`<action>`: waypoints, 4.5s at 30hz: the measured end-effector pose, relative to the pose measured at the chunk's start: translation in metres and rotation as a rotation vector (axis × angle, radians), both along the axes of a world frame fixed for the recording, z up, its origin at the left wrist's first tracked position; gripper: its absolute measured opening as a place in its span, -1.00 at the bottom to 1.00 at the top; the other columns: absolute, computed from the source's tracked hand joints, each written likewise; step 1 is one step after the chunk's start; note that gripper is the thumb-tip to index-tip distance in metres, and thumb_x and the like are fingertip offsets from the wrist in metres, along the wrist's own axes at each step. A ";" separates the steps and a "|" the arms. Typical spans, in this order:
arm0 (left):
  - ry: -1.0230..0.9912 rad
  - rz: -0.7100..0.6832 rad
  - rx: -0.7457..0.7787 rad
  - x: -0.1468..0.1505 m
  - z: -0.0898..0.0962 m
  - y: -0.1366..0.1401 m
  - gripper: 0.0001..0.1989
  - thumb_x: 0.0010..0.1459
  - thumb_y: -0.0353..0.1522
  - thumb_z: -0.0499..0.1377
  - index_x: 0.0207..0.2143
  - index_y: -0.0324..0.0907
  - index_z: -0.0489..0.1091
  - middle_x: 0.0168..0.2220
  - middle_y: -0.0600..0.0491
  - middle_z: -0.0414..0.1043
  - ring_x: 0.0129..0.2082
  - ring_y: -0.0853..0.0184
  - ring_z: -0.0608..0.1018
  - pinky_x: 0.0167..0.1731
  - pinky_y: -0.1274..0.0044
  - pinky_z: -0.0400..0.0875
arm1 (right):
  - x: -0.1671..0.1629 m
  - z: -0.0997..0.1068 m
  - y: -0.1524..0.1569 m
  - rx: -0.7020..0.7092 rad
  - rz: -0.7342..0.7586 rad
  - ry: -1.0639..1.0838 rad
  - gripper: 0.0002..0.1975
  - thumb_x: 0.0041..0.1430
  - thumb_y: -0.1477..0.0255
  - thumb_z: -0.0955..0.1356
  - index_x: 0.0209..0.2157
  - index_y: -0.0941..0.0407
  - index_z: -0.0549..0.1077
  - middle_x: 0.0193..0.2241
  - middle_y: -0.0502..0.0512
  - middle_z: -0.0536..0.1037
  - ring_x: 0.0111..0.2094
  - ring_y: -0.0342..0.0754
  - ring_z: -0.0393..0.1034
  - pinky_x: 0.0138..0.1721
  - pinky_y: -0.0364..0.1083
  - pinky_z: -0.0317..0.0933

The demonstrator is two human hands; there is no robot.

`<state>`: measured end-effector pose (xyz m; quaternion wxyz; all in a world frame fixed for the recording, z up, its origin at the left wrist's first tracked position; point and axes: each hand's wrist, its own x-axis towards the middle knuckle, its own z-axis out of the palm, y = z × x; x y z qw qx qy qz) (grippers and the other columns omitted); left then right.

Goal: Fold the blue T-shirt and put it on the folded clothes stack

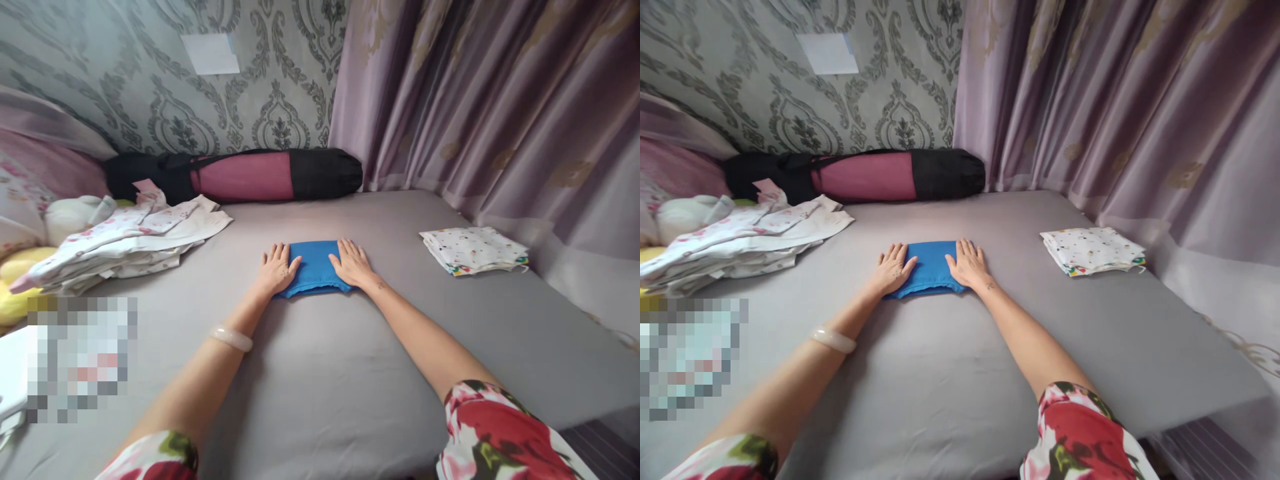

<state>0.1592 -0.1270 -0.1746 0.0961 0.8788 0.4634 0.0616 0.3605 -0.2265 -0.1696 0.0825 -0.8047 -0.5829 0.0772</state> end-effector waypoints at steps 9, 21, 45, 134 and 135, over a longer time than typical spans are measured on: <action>0.006 0.005 0.122 0.013 0.015 -0.016 -0.34 0.35 -0.10 -0.24 0.28 -0.37 0.12 0.33 -0.29 0.06 0.36 0.00 0.09 0.28 0.10 -0.05 | -0.024 0.014 0.000 0.078 0.006 -0.044 -0.36 0.39 0.23 0.02 0.32 0.36 0.06 0.37 0.33 -0.01 0.39 0.13 -0.22 0.34 0.21 -0.38; 0.022 -0.060 0.207 0.022 -0.003 -0.048 -0.36 0.35 -0.16 -0.25 0.29 -0.40 0.11 0.34 -0.29 0.05 0.36 0.02 0.08 0.29 0.15 -0.06 | -0.051 0.002 -0.007 0.120 0.019 -0.078 -0.39 0.35 0.33 0.05 0.31 0.40 0.09 0.35 0.34 0.04 0.38 0.12 -0.15 0.35 0.14 -0.34; -0.017 -0.012 0.135 0.017 -0.002 -0.034 -0.46 0.34 -0.26 -0.18 0.27 -0.31 0.15 0.35 -0.19 0.06 0.36 0.07 0.10 0.29 0.18 0.01 | -0.072 0.000 0.004 0.069 0.092 -0.024 -0.41 0.36 0.31 0.05 0.32 0.31 0.10 0.36 0.27 0.02 0.38 0.08 -0.18 0.34 0.16 -0.35; -0.846 0.619 0.013 -0.034 -0.002 0.001 -0.72 0.16 -0.36 -0.01 -0.25 -0.21 0.49 -0.29 -0.06 0.57 -0.30 0.27 0.56 -0.18 0.47 0.41 | -0.147 0.010 0.044 0.124 0.273 0.197 -0.42 0.39 0.33 0.00 0.33 0.30 0.08 0.38 0.20 0.01 0.39 0.00 -0.24 0.36 0.06 -0.35; -0.813 0.575 0.046 -0.032 -0.001 -0.001 -0.73 0.17 -0.36 -0.01 -0.25 -0.20 0.49 -0.27 -0.06 0.57 -0.26 0.25 0.56 -0.14 0.45 0.40 | -0.143 0.012 0.045 0.131 0.249 0.212 -0.42 0.39 0.34 0.00 0.33 0.28 0.07 0.38 0.18 0.00 0.39 -0.02 -0.23 0.35 0.06 -0.33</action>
